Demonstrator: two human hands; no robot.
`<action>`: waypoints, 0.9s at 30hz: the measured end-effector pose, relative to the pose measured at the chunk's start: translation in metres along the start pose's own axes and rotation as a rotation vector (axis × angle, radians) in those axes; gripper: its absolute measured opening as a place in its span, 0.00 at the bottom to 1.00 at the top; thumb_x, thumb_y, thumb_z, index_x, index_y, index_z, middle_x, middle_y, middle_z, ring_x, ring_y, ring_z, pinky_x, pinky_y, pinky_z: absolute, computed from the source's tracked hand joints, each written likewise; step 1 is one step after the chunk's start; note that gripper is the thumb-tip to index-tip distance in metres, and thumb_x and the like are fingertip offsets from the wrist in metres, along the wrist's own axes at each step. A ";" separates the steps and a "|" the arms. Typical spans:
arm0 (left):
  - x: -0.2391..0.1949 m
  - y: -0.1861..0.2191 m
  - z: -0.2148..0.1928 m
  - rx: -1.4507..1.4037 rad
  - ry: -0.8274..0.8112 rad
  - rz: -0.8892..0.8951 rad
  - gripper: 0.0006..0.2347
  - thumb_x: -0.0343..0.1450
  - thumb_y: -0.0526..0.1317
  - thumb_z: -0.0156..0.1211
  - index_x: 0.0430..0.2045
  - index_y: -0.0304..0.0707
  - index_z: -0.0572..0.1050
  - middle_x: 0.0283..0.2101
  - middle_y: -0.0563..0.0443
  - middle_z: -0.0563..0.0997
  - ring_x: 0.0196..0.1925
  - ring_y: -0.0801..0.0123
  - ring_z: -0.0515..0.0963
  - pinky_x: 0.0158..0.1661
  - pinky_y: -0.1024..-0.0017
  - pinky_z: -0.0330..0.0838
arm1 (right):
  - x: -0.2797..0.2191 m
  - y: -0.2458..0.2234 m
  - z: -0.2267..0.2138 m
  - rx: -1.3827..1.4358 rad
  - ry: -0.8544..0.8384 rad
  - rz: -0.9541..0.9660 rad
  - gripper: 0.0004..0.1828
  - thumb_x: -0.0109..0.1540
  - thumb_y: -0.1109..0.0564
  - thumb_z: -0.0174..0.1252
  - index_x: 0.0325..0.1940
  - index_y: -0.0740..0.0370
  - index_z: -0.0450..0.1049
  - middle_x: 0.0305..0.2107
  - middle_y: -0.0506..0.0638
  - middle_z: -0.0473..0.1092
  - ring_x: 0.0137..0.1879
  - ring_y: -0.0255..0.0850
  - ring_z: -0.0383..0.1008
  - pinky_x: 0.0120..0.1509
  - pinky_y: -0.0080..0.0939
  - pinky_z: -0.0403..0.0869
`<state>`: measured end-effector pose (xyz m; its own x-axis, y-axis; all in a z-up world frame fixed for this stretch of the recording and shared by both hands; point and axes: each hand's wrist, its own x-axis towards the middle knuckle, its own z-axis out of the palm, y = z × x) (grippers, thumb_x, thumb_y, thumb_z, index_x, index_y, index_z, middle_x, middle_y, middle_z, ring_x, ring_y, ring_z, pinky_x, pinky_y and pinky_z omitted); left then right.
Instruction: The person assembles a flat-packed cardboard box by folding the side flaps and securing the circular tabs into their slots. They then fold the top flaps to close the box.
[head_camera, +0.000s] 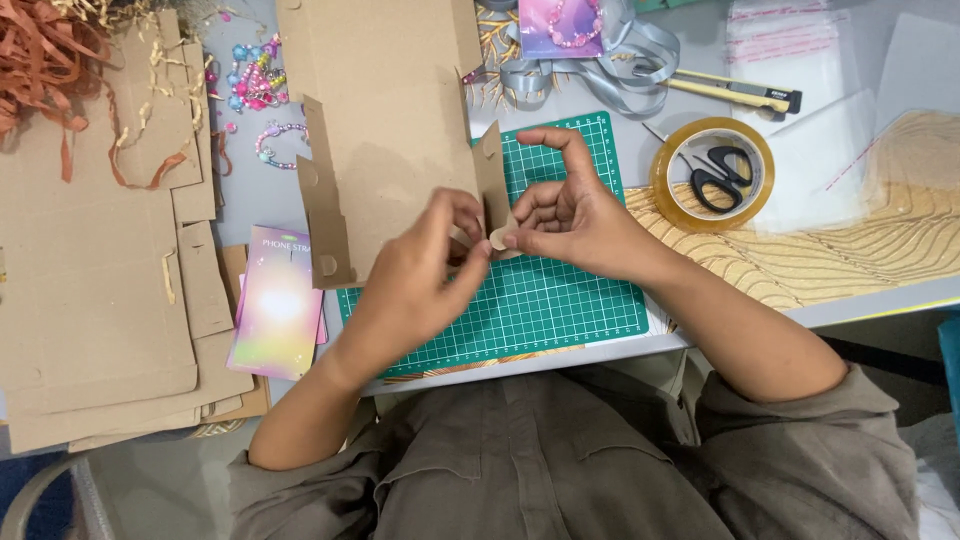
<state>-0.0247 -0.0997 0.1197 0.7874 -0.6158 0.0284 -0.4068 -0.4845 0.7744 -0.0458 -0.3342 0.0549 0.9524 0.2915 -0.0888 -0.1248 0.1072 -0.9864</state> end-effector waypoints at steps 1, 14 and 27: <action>0.002 -0.002 -0.006 -0.172 -0.050 -0.062 0.13 0.77 0.33 0.57 0.55 0.34 0.65 0.40 0.34 0.84 0.36 0.39 0.90 0.33 0.51 0.83 | 0.000 -0.001 0.002 0.016 -0.009 0.013 0.54 0.61 0.74 0.67 0.80 0.51 0.44 0.35 0.58 0.79 0.39 0.43 0.84 0.46 0.39 0.84; 0.008 -0.018 -0.004 -0.300 -0.185 -0.137 0.16 0.79 0.28 0.49 0.60 0.37 0.56 0.40 0.40 0.75 0.39 0.46 0.86 0.37 0.53 0.81 | 0.002 0.014 0.003 0.168 -0.013 0.090 0.50 0.59 0.74 0.68 0.78 0.58 0.50 0.34 0.59 0.79 0.38 0.43 0.83 0.48 0.43 0.85; 0.003 -0.014 -0.004 -0.312 -0.203 -0.152 0.17 0.79 0.29 0.47 0.63 0.38 0.55 0.40 0.41 0.78 0.40 0.48 0.86 0.39 0.52 0.81 | 0.003 0.002 -0.004 0.183 -0.072 0.160 0.45 0.60 0.70 0.69 0.77 0.64 0.54 0.32 0.63 0.79 0.37 0.44 0.83 0.50 0.45 0.83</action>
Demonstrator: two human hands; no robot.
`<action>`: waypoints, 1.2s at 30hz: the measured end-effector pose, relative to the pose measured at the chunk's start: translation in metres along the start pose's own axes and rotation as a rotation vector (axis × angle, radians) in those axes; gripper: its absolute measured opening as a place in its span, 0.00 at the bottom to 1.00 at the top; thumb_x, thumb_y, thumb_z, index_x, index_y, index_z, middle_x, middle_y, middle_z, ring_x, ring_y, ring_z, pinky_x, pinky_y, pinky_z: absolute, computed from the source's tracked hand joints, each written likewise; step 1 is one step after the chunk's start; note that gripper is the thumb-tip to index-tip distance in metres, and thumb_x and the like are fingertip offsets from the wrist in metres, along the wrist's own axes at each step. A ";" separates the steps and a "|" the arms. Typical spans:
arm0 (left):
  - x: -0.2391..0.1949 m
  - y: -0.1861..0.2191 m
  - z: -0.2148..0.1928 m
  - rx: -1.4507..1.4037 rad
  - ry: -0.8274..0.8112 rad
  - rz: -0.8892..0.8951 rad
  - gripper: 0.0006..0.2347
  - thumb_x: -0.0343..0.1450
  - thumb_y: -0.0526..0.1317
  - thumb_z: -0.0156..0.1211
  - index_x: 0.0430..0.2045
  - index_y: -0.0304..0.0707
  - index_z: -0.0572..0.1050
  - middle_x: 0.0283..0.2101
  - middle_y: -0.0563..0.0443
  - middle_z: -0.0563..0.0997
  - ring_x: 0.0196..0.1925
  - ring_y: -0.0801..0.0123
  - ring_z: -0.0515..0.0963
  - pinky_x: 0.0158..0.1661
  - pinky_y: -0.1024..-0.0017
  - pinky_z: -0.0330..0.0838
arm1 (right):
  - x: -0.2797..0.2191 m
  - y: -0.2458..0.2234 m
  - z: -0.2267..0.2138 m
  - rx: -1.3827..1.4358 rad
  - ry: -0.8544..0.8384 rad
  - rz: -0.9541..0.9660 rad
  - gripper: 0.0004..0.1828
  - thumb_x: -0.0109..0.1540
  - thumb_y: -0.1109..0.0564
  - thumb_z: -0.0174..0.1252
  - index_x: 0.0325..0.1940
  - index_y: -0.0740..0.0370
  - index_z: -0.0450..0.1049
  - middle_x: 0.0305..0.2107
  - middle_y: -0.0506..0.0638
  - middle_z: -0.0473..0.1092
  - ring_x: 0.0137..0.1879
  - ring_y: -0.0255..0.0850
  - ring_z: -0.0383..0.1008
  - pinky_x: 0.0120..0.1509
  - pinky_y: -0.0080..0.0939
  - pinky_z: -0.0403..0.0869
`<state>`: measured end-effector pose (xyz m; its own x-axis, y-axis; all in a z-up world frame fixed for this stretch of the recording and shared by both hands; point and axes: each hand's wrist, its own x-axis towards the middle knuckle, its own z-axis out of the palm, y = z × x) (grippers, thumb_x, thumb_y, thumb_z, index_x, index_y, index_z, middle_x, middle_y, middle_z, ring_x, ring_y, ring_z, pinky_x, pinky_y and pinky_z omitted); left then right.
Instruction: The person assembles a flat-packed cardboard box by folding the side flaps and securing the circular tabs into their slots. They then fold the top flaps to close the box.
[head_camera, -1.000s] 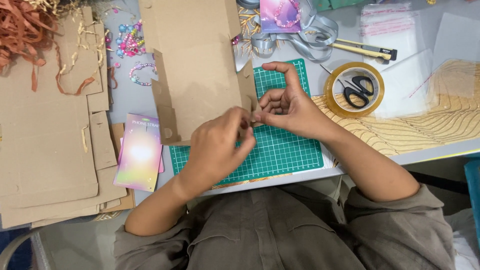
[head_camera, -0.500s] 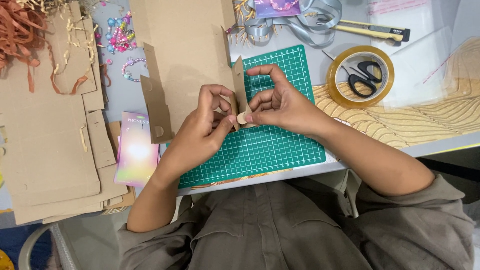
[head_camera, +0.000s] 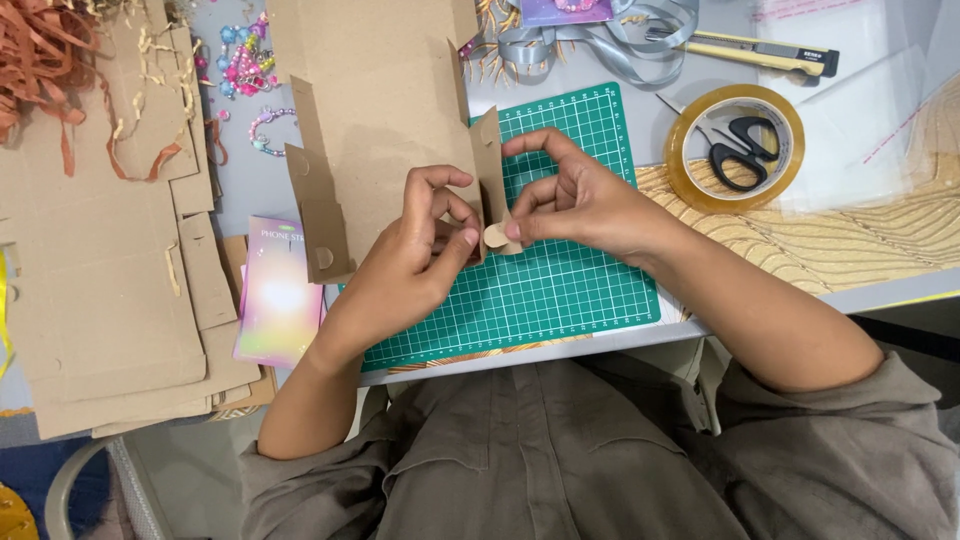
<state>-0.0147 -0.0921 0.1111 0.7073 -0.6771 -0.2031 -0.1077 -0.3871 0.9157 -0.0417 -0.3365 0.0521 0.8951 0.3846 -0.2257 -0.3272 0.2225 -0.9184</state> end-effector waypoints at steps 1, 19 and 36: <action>0.000 0.002 0.000 -0.008 -0.016 0.000 0.19 0.78 0.27 0.49 0.63 0.39 0.54 0.42 0.40 0.78 0.42 0.46 0.87 0.42 0.50 0.83 | 0.000 0.002 -0.002 -0.005 0.004 0.006 0.45 0.60 0.70 0.69 0.77 0.64 0.55 0.32 0.63 0.79 0.36 0.44 0.83 0.50 0.45 0.83; -0.002 0.001 0.001 0.016 -0.025 0.026 0.20 0.79 0.27 0.50 0.64 0.36 0.53 0.46 0.35 0.74 0.45 0.38 0.87 0.43 0.44 0.83 | 0.002 0.004 -0.001 0.012 0.001 0.059 0.41 0.57 0.68 0.74 0.72 0.67 0.63 0.33 0.65 0.82 0.37 0.44 0.85 0.48 0.43 0.85; -0.001 0.006 0.005 0.041 0.059 0.061 0.17 0.79 0.27 0.54 0.61 0.31 0.57 0.47 0.33 0.75 0.51 0.35 0.86 0.47 0.42 0.83 | 0.001 0.003 0.004 -0.087 0.048 -0.006 0.33 0.58 0.67 0.75 0.63 0.64 0.68 0.33 0.59 0.82 0.39 0.41 0.85 0.51 0.39 0.84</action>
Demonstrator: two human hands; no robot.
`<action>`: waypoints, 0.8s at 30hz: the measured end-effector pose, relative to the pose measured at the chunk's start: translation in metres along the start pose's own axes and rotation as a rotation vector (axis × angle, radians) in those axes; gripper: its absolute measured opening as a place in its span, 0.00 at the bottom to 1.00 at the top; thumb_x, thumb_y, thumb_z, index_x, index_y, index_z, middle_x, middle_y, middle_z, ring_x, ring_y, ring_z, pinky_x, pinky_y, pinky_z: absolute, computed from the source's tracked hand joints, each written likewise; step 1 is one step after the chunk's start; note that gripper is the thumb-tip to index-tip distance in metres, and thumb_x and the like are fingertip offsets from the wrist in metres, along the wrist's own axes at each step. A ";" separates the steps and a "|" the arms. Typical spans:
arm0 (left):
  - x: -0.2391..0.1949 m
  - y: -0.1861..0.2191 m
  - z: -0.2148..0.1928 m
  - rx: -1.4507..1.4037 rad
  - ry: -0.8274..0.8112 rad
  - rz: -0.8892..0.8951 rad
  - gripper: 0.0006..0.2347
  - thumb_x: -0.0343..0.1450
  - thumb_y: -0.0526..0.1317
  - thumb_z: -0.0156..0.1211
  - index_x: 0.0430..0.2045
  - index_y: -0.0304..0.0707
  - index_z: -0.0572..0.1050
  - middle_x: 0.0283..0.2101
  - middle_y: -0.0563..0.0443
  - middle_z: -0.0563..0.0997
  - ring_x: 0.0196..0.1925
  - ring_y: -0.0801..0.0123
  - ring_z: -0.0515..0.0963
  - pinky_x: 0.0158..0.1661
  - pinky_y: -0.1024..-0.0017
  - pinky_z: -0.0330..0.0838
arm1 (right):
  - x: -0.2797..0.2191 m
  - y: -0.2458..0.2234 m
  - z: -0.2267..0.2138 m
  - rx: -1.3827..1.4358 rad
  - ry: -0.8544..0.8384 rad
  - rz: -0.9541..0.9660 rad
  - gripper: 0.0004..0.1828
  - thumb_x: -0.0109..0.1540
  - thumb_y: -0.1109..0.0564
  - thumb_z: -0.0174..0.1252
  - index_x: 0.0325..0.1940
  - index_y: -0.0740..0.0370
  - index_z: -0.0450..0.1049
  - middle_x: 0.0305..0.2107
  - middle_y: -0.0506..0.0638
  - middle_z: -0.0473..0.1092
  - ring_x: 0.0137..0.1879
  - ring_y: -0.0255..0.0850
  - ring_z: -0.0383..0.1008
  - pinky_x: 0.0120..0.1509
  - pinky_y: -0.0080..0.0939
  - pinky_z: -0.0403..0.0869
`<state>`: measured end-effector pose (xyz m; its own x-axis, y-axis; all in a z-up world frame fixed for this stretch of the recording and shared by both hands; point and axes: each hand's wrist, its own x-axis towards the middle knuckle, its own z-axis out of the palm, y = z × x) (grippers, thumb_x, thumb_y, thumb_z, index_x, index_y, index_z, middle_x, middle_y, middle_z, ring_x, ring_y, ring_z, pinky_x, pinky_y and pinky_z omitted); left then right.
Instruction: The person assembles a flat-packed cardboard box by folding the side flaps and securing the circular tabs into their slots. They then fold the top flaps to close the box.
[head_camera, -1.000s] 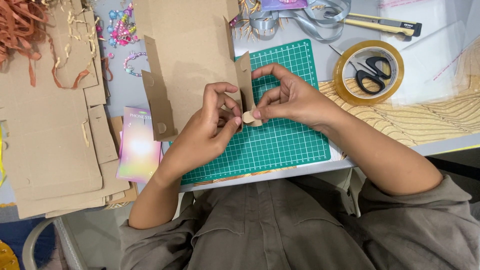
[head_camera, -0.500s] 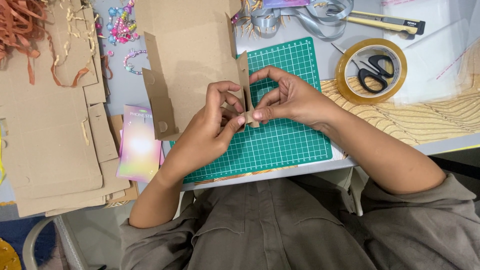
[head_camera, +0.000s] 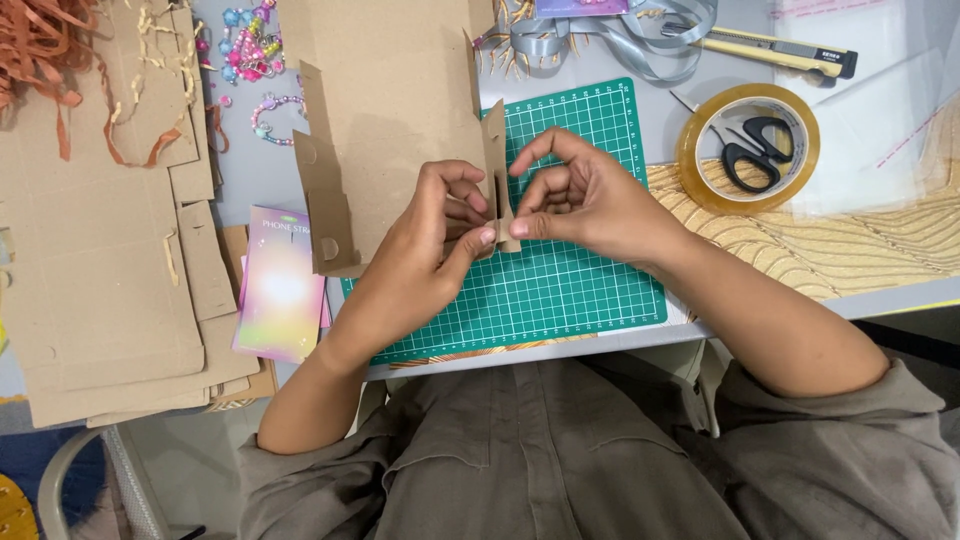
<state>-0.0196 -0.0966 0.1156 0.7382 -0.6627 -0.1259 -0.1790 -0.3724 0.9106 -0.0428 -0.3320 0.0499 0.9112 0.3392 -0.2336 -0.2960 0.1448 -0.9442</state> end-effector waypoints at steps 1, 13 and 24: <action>0.000 0.000 0.000 0.008 0.017 0.000 0.17 0.79 0.26 0.54 0.61 0.31 0.58 0.47 0.33 0.74 0.52 0.35 0.85 0.48 0.42 0.83 | -0.002 -0.004 0.000 -0.020 0.020 -0.010 0.33 0.59 0.67 0.74 0.65 0.63 0.67 0.33 0.58 0.81 0.40 0.41 0.85 0.52 0.38 0.83; 0.000 -0.006 0.002 0.016 0.018 0.046 0.14 0.79 0.26 0.53 0.58 0.29 0.60 0.48 0.36 0.71 0.56 0.39 0.84 0.52 0.44 0.82 | 0.001 0.007 0.015 0.107 0.030 -0.048 0.32 0.60 0.70 0.73 0.62 0.60 0.63 0.33 0.58 0.82 0.40 0.39 0.84 0.52 0.38 0.83; -0.009 -0.007 0.007 0.598 0.153 0.145 0.07 0.80 0.36 0.52 0.39 0.36 0.79 0.36 0.45 0.76 0.46 0.49 0.82 0.59 0.38 0.69 | 0.000 0.008 0.014 0.065 0.009 -0.009 0.25 0.60 0.69 0.73 0.57 0.63 0.69 0.38 0.58 0.83 0.44 0.38 0.84 0.54 0.38 0.83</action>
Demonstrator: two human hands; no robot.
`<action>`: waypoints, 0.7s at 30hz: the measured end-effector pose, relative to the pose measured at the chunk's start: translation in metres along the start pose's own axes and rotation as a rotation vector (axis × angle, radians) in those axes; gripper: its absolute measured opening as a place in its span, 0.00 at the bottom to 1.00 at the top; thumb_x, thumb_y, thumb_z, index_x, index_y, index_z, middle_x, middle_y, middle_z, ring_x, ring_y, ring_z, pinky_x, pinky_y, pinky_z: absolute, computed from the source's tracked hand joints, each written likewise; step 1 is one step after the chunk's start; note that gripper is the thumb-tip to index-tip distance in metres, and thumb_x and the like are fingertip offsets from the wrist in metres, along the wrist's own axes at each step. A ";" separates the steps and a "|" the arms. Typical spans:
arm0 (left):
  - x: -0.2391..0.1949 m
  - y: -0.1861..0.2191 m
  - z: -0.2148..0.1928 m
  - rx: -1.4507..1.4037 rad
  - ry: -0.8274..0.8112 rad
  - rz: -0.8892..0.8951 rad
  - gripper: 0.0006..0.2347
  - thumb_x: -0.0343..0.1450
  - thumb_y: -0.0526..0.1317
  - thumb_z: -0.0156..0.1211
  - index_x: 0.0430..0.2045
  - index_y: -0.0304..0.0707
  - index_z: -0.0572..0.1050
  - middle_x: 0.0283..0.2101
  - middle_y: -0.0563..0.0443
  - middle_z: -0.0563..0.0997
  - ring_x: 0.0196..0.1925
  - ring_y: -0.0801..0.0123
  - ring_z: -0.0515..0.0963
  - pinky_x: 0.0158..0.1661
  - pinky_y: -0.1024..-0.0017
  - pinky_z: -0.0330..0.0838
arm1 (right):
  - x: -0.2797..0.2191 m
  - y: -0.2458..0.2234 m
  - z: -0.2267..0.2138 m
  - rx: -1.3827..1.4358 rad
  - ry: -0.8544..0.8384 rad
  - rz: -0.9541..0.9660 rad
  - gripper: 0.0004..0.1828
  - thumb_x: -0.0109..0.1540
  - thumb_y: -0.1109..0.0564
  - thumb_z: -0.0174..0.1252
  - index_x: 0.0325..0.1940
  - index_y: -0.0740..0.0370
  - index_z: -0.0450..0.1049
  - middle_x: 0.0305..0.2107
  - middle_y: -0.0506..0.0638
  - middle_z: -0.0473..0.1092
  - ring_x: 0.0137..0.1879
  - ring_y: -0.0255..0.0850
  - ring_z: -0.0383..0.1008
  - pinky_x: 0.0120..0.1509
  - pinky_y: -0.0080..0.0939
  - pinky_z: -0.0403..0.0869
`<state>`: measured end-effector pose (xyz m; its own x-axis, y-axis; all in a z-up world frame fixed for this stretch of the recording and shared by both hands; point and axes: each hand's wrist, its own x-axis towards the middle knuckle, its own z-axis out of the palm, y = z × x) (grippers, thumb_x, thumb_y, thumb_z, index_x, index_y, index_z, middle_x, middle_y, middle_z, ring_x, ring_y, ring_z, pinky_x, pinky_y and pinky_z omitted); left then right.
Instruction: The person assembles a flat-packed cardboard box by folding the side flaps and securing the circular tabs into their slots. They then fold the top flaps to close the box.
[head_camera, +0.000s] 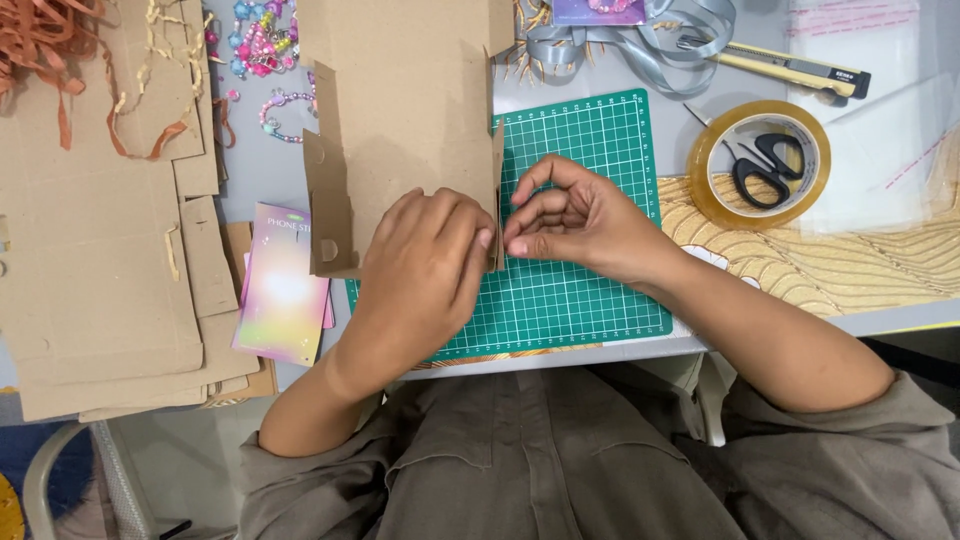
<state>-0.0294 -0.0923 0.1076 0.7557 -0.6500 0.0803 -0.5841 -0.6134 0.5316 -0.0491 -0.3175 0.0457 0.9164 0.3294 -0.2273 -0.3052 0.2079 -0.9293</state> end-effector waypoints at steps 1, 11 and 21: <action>-0.001 -0.001 0.002 0.028 0.001 0.007 0.08 0.80 0.38 0.52 0.38 0.38 0.79 0.37 0.44 0.77 0.46 0.48 0.81 0.62 0.35 0.66 | -0.001 -0.001 0.001 -0.005 -0.019 -0.006 0.25 0.59 0.69 0.73 0.56 0.63 0.69 0.38 0.58 0.83 0.44 0.38 0.85 0.55 0.38 0.83; -0.011 -0.003 0.022 0.144 0.013 0.096 0.11 0.74 0.47 0.62 0.27 0.40 0.74 0.32 0.48 0.69 0.42 0.49 0.74 0.58 0.36 0.63 | -0.002 0.002 0.002 -0.134 -0.035 -0.113 0.27 0.58 0.70 0.74 0.58 0.64 0.71 0.38 0.57 0.83 0.45 0.40 0.84 0.57 0.44 0.83; -0.007 0.005 0.014 0.098 0.043 0.129 0.03 0.69 0.30 0.62 0.31 0.27 0.80 0.28 0.46 0.71 0.32 0.53 0.78 0.57 0.34 0.69 | -0.006 0.012 0.001 -0.985 0.149 -0.638 0.12 0.67 0.59 0.71 0.54 0.55 0.83 0.42 0.50 0.68 0.40 0.46 0.77 0.48 0.48 0.81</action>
